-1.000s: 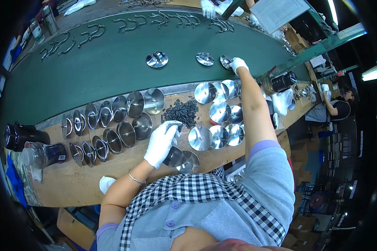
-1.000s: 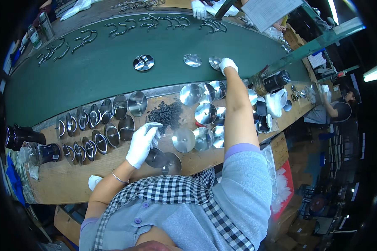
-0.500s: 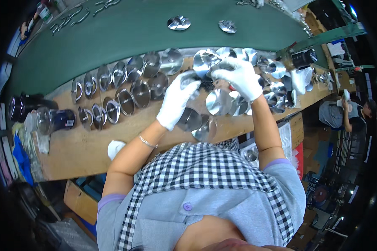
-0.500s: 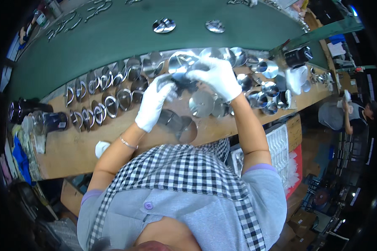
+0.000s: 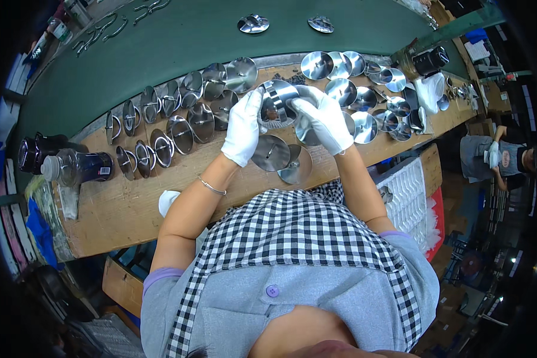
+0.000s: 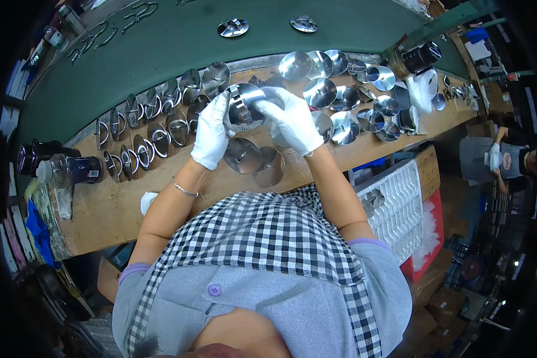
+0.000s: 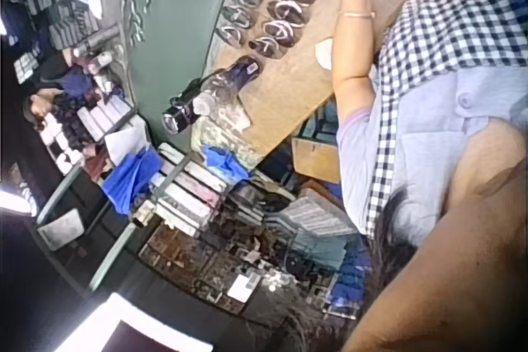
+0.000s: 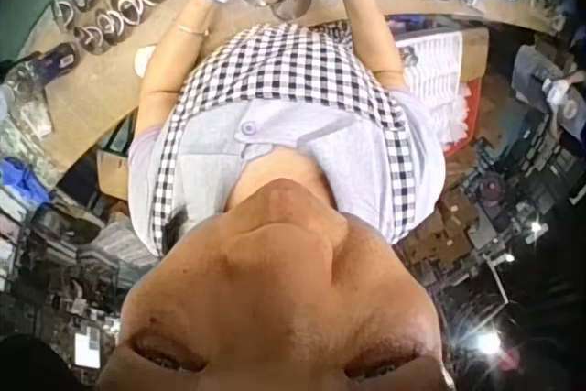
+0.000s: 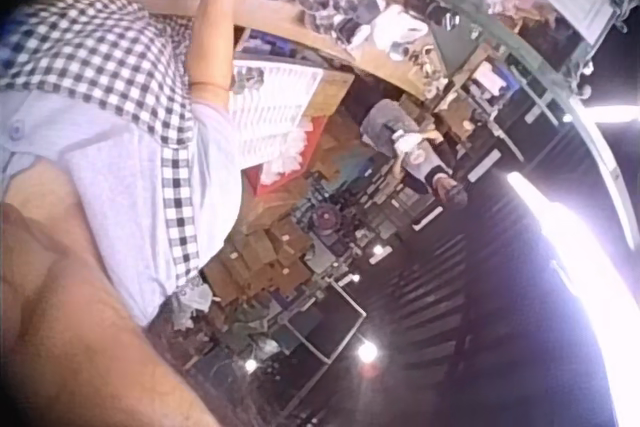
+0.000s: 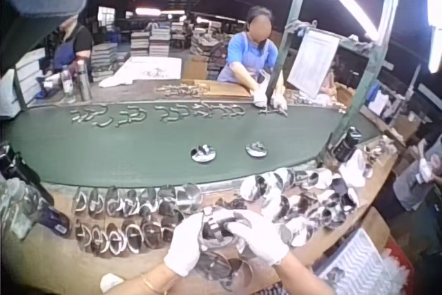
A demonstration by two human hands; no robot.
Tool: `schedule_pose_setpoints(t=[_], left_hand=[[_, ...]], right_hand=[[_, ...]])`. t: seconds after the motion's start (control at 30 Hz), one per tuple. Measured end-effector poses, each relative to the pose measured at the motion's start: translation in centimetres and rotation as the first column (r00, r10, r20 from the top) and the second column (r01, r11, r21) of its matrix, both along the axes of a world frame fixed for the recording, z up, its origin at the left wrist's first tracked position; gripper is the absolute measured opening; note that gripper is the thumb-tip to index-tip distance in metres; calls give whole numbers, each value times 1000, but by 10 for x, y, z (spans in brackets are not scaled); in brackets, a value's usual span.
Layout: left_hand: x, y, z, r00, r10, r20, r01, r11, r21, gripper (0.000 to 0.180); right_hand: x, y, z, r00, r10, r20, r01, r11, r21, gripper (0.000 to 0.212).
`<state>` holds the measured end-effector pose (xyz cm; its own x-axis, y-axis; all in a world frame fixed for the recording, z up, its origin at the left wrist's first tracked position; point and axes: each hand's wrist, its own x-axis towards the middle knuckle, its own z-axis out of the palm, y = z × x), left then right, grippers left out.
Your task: The person assembles small metal components by hand, inserting pins into circular metal housings, then placing the completed assemblies into a plastic tray.
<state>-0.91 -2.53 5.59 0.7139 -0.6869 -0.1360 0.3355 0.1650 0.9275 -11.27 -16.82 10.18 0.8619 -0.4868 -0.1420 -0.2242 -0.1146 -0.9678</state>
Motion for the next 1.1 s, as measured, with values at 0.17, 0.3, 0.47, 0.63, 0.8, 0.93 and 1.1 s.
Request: schedule_pose_setpoints(t=[0.17, 0.3, 0.47, 0.63, 0.8, 0.93, 1.1], left_hand=[[-1, -3, 2, 985, -52, 167, 44, 998, 55, 34], [1, -5, -28, 760, 28, 649, -38, 999, 1, 39], [3, -6, -34, 822, -18, 569, -9, 999, 44, 38], [3, -7, -28, 819, 24, 573, -54, 998, 36, 32], [3, -6, -9, 977, 31, 212, -23, 999, -38, 37], [3, -5, -6, 985, 21, 174, -17, 999, -28, 38], [10, -1, 2, 886, 0, 464, -101, 976, 193, 32]], right_hand=[[12, -5, -1, 994, -4, 110, 18, 992, -126, 36], [19, 5, 6, 1000, 7, -7, -8, 992, -124, 33], [24, 6, 6, 1000, -14, -15, 10, 971, -240, 31], [30, 4, 1, 979, -190, 71, 203, 886, -418, 25], [19, -10, 3, 968, -227, 107, 221, 973, 68, 18], [13, -11, -1, 987, -139, 80, 143, 989, -47, 27], [0, 1, 11, 994, 43, -98, -41, 999, 27, 31]])
